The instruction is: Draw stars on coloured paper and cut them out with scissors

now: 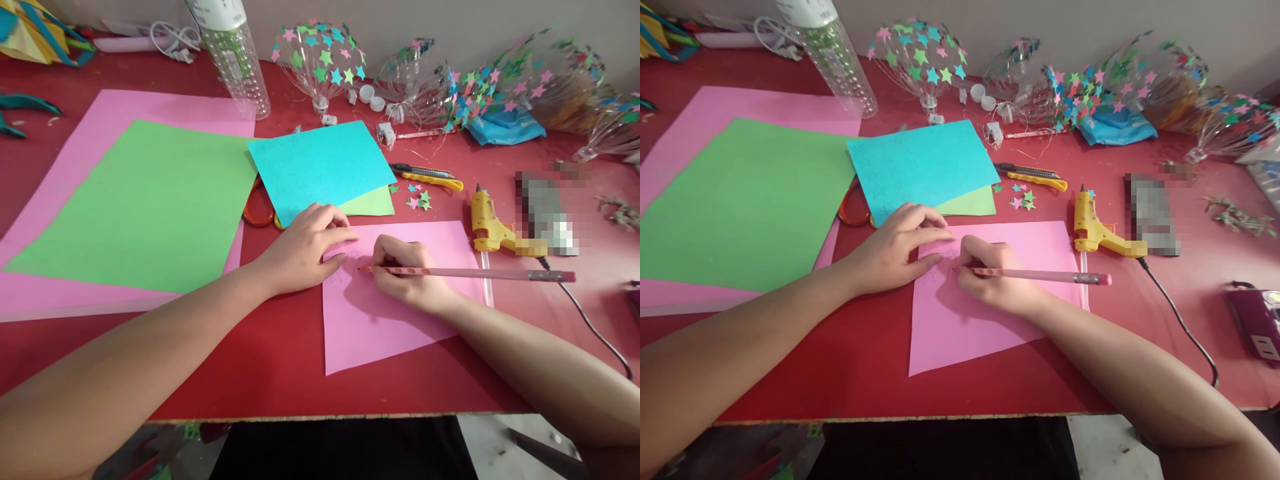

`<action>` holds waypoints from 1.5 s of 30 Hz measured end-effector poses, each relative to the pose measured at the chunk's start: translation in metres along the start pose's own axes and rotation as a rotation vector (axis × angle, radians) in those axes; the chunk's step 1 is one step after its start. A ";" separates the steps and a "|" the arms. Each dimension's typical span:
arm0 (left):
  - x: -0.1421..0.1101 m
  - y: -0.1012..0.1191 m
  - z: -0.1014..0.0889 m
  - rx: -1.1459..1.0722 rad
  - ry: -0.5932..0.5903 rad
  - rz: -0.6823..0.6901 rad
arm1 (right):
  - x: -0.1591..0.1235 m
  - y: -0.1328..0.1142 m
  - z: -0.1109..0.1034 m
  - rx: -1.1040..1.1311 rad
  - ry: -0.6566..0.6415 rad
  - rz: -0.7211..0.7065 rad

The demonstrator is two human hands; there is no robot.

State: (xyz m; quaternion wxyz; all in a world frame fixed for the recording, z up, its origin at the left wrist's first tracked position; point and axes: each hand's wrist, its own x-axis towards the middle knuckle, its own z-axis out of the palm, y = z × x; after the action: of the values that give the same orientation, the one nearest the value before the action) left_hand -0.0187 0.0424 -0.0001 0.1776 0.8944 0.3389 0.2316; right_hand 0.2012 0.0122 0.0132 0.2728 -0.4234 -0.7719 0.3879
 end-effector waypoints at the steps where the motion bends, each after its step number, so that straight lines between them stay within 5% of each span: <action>1: 0.000 0.000 0.000 -0.002 -0.001 -0.001 | 0.000 0.000 0.000 0.004 -0.003 0.007; 45: 0.000 0.000 0.002 0.008 0.016 0.009 | 0.000 -0.004 0.002 0.005 -0.065 -0.006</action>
State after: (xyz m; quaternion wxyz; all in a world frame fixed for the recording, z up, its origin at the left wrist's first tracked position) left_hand -0.0182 0.0420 -0.0019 0.1702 0.8947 0.3371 0.2384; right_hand 0.1972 0.0102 0.0157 0.2496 -0.4075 -0.7807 0.4026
